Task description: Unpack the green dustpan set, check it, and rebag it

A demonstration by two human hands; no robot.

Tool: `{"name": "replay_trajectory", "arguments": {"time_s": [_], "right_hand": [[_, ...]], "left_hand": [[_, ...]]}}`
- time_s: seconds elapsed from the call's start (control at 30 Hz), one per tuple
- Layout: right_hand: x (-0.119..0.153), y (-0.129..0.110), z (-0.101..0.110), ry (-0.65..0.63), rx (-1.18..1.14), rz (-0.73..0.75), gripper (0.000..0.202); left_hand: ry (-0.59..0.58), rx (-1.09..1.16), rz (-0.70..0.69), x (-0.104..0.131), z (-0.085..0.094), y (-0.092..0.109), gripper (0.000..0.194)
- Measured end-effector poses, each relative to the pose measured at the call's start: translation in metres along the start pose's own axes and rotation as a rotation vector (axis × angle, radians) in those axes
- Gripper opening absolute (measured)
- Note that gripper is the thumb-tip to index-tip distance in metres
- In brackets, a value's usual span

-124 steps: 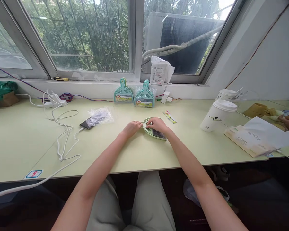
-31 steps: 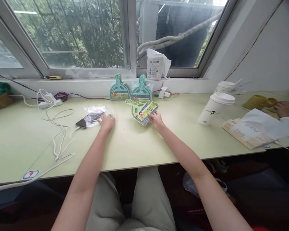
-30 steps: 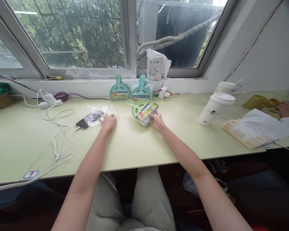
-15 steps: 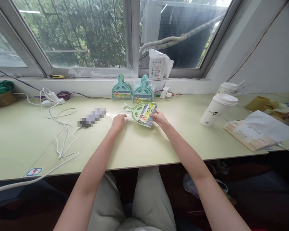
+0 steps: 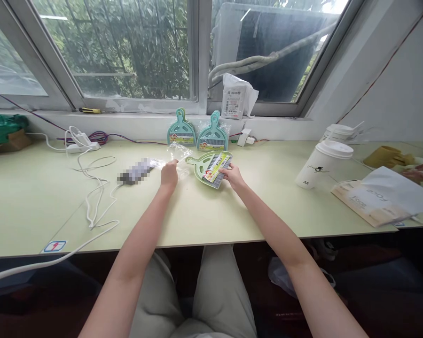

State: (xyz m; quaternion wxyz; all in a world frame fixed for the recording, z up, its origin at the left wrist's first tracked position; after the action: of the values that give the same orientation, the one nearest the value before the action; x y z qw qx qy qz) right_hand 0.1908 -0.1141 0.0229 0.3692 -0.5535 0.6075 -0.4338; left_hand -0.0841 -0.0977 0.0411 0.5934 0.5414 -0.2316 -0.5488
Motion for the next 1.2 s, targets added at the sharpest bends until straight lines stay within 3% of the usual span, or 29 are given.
{"name": "replay_trajectory", "arguments": {"time_s": [0.2,0.3,0.37,0.47,0.5,0.57,0.67,0.8,0.9,0.97,1.1,1.2], "right_hand": [[0.017,0.008,-0.026,-0.108,-0.067,-0.021,0.022],[0.021,0.009,-0.030,-0.092,-0.144,0.018,0.017],[0.021,0.008,-0.029,-0.068,-0.184,0.048,0.015],[0.020,0.004,-0.027,-0.042,-0.227,0.075,0.013],[0.020,0.003,-0.027,-0.041,-0.237,0.081,0.014],[0.020,0.000,-0.028,-0.055,-0.255,0.094,0.015],[0.023,-0.001,-0.031,-0.073,-0.277,0.113,0.018],[0.024,-0.003,-0.030,-0.042,-0.344,0.177,0.024],[0.023,-0.006,-0.026,-0.012,-0.376,0.211,0.026],[0.023,-0.006,-0.025,-0.007,-0.366,0.214,0.026],[0.025,-0.005,-0.030,-0.034,-0.335,0.220,0.028],[0.027,-0.004,-0.032,-0.023,-0.306,0.239,0.029]], "left_hand": [[-0.183,0.159,-0.208,0.032,-0.023,0.043,0.037],[-0.244,0.270,-0.219,0.049,-0.031,0.059,0.035],[-0.140,0.325,-0.170,0.052,-0.030,0.060,0.044],[0.122,0.412,-0.049,0.043,-0.020,0.051,0.069],[0.151,0.474,-0.012,0.038,-0.020,0.047,0.071],[0.055,0.645,0.051,0.027,-0.026,0.042,0.064],[-0.255,0.821,0.135,0.024,-0.047,0.045,0.047],[-0.521,0.887,0.261,0.047,-0.073,0.051,0.036],[-0.738,0.907,0.282,0.066,-0.086,0.058,0.034],[-0.778,0.910,0.246,0.069,-0.086,0.060,0.034],[-0.651,0.930,0.166,0.062,-0.078,0.059,0.036],[-0.643,0.927,0.152,0.063,-0.077,0.060,0.041]]}}
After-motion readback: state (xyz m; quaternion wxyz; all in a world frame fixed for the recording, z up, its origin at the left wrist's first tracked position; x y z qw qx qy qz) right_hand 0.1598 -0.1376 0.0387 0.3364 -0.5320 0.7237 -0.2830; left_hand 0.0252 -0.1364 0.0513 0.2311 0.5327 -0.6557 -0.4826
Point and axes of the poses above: each hand's wrist, its own x-axis away from the middle knuckle, its own z-axis out of the back of the hand, y = z × x, the point moved 5 cm from there along -x, towards the middle knuckle, and after that the axes turned 4 degrees about -x, right-handed, at the moved point
